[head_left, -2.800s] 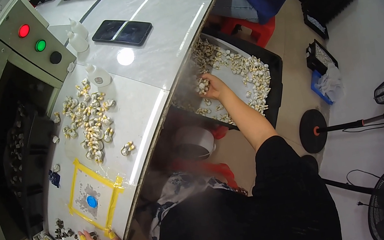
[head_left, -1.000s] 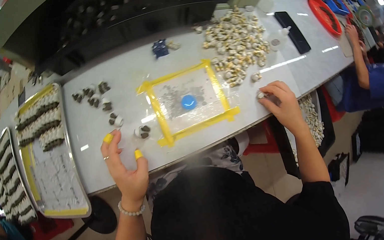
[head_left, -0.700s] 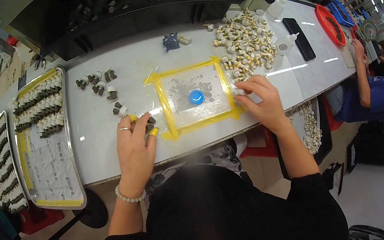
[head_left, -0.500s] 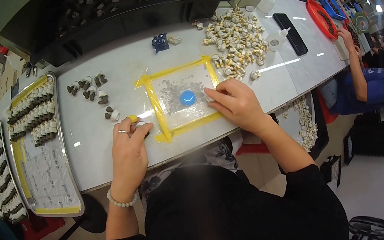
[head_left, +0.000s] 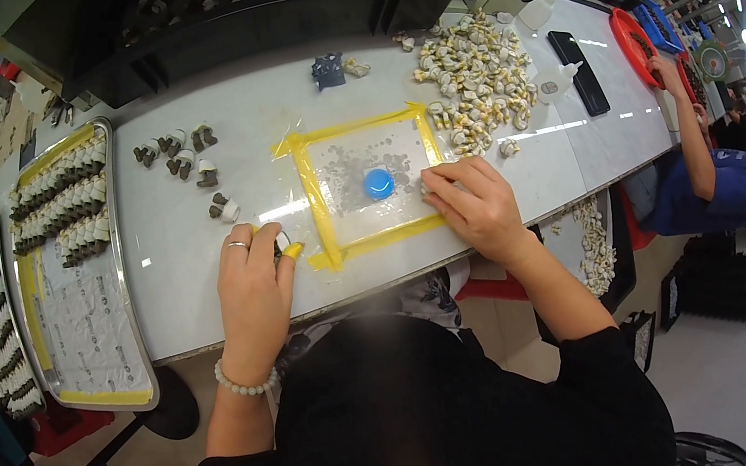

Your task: The person assembles figurines by dipping figurine components into glue and attaching them to figurine bodies by hand. The person also gathers additional components from a bin beneath the workstation onto the table.

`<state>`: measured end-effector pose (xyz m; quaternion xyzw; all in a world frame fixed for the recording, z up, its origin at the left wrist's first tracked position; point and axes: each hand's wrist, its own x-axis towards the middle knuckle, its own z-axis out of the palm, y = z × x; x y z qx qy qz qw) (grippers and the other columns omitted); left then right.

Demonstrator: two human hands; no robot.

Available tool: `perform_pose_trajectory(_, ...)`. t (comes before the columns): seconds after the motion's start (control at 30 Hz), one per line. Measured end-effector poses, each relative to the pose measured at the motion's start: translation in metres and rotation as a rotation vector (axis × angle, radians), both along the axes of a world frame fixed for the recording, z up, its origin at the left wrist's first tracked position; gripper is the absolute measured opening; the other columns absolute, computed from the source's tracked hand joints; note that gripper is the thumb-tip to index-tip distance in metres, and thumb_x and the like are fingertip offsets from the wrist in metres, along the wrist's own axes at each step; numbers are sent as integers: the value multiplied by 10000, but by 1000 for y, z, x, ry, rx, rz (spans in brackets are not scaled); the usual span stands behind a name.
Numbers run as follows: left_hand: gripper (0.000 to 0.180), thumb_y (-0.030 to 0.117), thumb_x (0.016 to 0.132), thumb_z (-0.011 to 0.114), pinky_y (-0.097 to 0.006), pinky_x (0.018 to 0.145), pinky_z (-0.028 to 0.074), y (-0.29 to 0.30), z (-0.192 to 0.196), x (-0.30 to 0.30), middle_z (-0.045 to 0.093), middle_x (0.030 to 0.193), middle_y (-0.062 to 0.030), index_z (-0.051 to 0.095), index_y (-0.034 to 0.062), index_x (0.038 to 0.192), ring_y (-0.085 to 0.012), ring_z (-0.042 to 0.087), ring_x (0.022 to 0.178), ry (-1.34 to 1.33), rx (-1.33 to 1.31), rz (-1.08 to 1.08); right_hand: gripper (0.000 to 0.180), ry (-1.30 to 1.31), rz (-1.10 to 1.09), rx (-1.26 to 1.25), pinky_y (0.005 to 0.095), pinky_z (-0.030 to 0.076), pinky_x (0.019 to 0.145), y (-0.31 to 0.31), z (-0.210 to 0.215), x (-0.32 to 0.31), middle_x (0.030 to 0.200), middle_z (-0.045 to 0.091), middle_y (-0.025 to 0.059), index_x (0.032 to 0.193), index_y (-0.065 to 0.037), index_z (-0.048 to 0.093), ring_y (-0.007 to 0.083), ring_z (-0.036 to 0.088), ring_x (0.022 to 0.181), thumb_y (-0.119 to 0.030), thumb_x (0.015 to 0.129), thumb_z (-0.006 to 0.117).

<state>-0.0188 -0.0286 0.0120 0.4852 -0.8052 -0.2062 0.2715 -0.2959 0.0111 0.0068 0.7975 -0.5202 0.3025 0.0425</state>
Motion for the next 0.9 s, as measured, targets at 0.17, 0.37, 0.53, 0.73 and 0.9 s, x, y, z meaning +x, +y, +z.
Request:
perform_pose_trajectory(0.17, 234, 8, 788, 642, -299, 651, 446, 2, 2, 2, 527, 890, -104, 559, -22, 1004, -209, 533, 741, 172, 216, -2, 306, 6, 52, 16, 350, 493, 690, 8, -1, -3, 948, 640, 87, 990, -43, 654, 256, 593, 784, -21, 689, 703)
perform_pose_trajectory(0.37, 274, 66, 883, 600, -231, 632, 427, 6, 4, -11, 526, 921, -36, 519, -4, 1135, -109, 516, 746, 1155, 891, -62, 290, -146, -29, 141, 340, 487, 676, 12, 3, 3, 914, 633, 90, 991, -55, 662, 249, 586, 772, -24, 705, 697)
perform_pose_trajectory(0.53, 322, 85, 919, 542, -229, 664, 417, 8, 4, -27, 530, 892, -36, 486, -4, 1223, -111, 507, 744, 1373, 1084, -16, 241, -114, -37, 225, 335, 477, 672, 7, 15, 6, 835, 600, 79, 953, -37, 671, 242, 572, 758, -40, 714, 705)
perform_pose_trajectory(0.73, 340, 130, 952, 494, -240, 690, 424, 13, -2, -31, 547, 897, -39, 475, -17, 1258, -112, 520, 785, 1346, 1099, -138, 236, -179, -12, 293, 338, 473, 678, -13, 29, 12, 832, 595, 87, 950, -40, 674, 245, 573, 764, -54, 717, 709)
perform_pose_trajectory(0.9, 349, 160, 964, 470, -240, 672, 445, 16, -10, -37, 556, 883, -57, 467, -28, 1258, -129, 530, 747, 1315, 1066, -85, 219, -98, 84, 274, 337, 467, 665, -33, 29, 21, 816, 589, 79, 924, -41, 675, 242, 572, 742, -61, 708, 705)
